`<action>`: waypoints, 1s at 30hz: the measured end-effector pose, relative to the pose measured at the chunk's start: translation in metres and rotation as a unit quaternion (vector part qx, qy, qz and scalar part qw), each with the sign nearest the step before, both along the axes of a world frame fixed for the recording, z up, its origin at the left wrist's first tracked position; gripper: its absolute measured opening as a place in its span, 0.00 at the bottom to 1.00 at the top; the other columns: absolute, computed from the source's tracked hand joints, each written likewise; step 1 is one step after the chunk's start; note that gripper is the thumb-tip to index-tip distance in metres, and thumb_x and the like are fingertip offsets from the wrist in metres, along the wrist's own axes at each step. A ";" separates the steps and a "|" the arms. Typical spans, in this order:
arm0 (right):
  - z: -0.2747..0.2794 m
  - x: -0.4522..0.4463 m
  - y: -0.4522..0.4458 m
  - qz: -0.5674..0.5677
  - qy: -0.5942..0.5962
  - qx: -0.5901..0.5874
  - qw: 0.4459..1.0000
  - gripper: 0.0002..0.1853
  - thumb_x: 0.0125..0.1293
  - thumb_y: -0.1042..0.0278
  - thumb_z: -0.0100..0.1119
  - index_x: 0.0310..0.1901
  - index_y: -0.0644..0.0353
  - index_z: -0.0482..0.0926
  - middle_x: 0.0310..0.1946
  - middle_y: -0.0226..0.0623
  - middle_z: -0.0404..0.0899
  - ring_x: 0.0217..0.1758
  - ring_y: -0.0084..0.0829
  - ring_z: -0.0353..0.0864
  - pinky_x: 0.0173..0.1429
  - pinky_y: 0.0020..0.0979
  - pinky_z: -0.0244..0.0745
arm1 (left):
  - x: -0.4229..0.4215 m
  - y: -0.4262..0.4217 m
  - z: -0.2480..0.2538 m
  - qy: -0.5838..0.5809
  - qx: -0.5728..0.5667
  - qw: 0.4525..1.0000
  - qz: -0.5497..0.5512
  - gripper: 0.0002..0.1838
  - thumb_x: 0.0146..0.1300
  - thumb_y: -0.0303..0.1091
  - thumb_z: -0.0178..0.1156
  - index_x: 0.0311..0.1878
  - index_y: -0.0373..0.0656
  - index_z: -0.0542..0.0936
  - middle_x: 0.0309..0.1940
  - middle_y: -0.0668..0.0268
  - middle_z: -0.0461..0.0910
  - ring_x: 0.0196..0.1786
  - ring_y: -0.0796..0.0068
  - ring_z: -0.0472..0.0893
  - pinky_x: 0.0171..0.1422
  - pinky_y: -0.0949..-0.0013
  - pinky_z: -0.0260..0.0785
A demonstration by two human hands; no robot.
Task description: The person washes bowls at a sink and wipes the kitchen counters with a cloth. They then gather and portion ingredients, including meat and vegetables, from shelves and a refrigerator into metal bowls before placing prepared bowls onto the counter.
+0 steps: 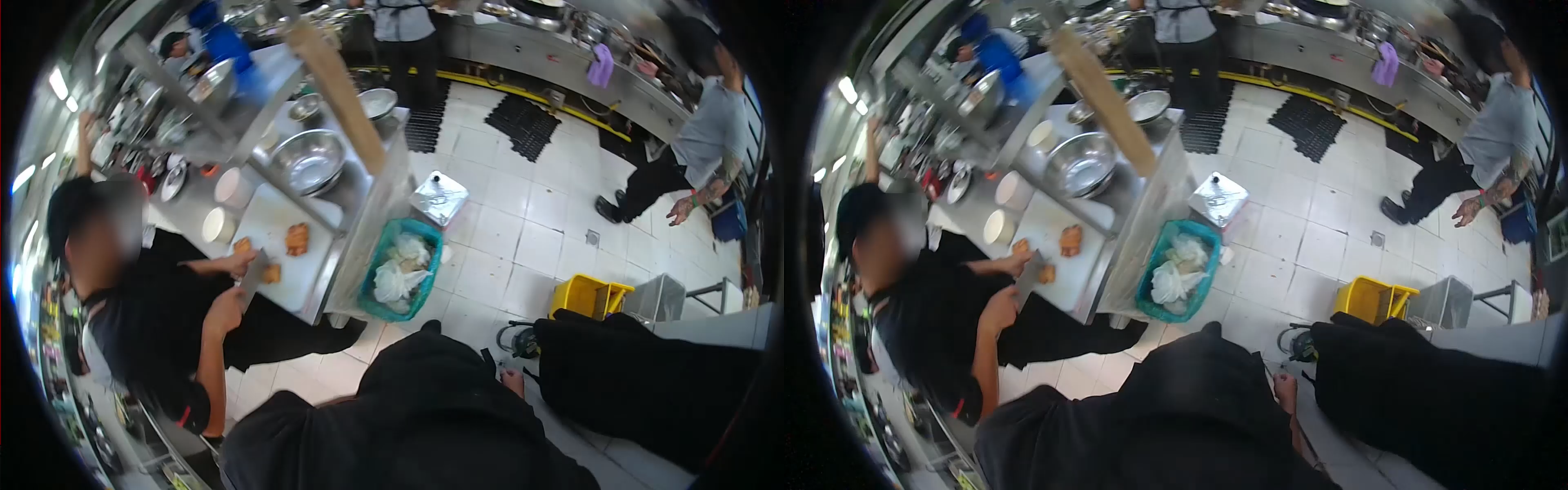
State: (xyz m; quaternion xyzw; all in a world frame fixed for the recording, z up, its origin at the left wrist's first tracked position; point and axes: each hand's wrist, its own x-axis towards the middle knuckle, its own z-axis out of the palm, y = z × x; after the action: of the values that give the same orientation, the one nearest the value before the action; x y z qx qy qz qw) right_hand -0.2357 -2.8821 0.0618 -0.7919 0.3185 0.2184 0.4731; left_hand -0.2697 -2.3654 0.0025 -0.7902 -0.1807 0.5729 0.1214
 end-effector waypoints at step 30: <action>-0.081 0.585 -0.317 0.125 -0.042 -0.143 0.981 0.20 0.65 0.54 0.60 0.41 0.68 0.84 0.33 0.56 0.86 0.40 0.47 0.87 0.48 0.45 0.79 | 0.670 -0.323 0.016 0.132 -0.044 0.957 -0.255 0.24 0.55 0.41 0.70 0.56 0.44 0.85 0.55 0.60 0.84 0.57 0.53 0.82 0.54 0.31 0.73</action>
State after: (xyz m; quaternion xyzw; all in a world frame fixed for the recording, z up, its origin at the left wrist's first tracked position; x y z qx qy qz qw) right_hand 0.3497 -3.1993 -0.0189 -0.8934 0.2252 0.1945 0.3365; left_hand 0.4004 -2.6888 0.0186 -0.7317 0.0703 0.6296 0.2515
